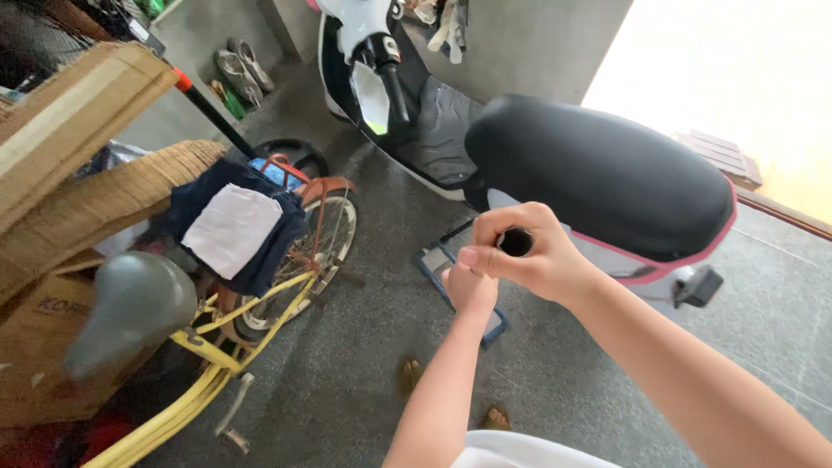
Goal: The person mops a tiled floor using a flat mop, moving back and forth across the area. They navigate around stored items including a bicycle, scooter, and shoe rack while maintaining continuous contact with the floor.
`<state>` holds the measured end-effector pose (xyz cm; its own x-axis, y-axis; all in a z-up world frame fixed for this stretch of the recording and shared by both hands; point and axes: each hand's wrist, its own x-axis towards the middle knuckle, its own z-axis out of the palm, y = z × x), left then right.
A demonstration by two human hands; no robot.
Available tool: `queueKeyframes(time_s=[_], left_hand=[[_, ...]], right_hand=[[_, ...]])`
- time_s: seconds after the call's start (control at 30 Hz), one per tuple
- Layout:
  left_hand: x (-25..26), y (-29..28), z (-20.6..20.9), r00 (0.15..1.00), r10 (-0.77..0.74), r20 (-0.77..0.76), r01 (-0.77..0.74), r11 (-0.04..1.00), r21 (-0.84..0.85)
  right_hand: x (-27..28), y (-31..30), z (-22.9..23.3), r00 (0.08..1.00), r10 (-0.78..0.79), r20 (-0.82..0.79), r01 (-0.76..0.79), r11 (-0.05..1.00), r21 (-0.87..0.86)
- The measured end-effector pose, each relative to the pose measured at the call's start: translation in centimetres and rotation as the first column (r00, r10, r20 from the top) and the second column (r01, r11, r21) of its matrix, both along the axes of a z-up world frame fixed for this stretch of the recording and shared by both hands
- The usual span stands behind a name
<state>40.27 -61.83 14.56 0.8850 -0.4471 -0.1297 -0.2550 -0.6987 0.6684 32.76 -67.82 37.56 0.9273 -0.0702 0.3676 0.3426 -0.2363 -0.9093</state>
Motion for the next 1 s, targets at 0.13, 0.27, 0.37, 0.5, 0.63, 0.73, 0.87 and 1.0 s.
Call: queueKeyframes(time_s=[0.13, 0.27, 0.37, 0.5, 0.63, 0.73, 0.87, 1.0], left_hand=[[3.3, 0.5, 2.1, 0.996, 0.069, 0.049, -0.067, 0.997, -0.042], [11.5, -0.9, -3.0, 0.994, 0.028, 0.108, -0.021, 0.998, -0.063], [17.7, -1.7, -6.7, 0.980, -0.031, 0.196, 0.046, 0.996, -0.073], [24.8, -3.0, -9.9, 0.965, -0.095, 0.244, 0.109, 0.993, -0.044], [29.8, -4.4, -10.6, 0.930, -0.187, 0.316, 0.187, 0.982, 0.029], [32.6, -4.3, -12.6, 0.977, -0.182, 0.112, 0.190, 0.980, -0.064], [39.8, -5.0, -23.7, 0.968, -0.253, 0.002, 0.247, 0.944, -0.219], [44.9, -5.7, -29.1, 0.594, -0.258, 0.762, 0.419, 0.908, -0.019]], right_hand=[[3.9, -1.4, -1.2, 0.989, -0.024, 0.143, 0.014, 0.997, 0.073], [8.7, -1.5, -2.1, 0.964, -0.093, 0.250, 0.048, 0.983, 0.179], [12.7, -1.5, -3.6, 0.948, -0.160, 0.276, 0.098, 0.969, 0.225], [17.6, -2.3, -5.9, 0.907, -0.272, 0.322, 0.159, 0.928, 0.337], [21.2, -4.1, -8.3, 0.872, -0.366, 0.324, 0.228, 0.891, 0.393], [22.8, -4.3, -10.6, 0.846, -0.418, 0.331, 0.258, 0.864, 0.432], [24.8, -4.2, -13.8, 0.856, -0.453, 0.250, 0.324, 0.845, 0.425], [26.4, -3.9, -17.2, 0.888, -0.444, 0.115, 0.358, 0.828, 0.430]])
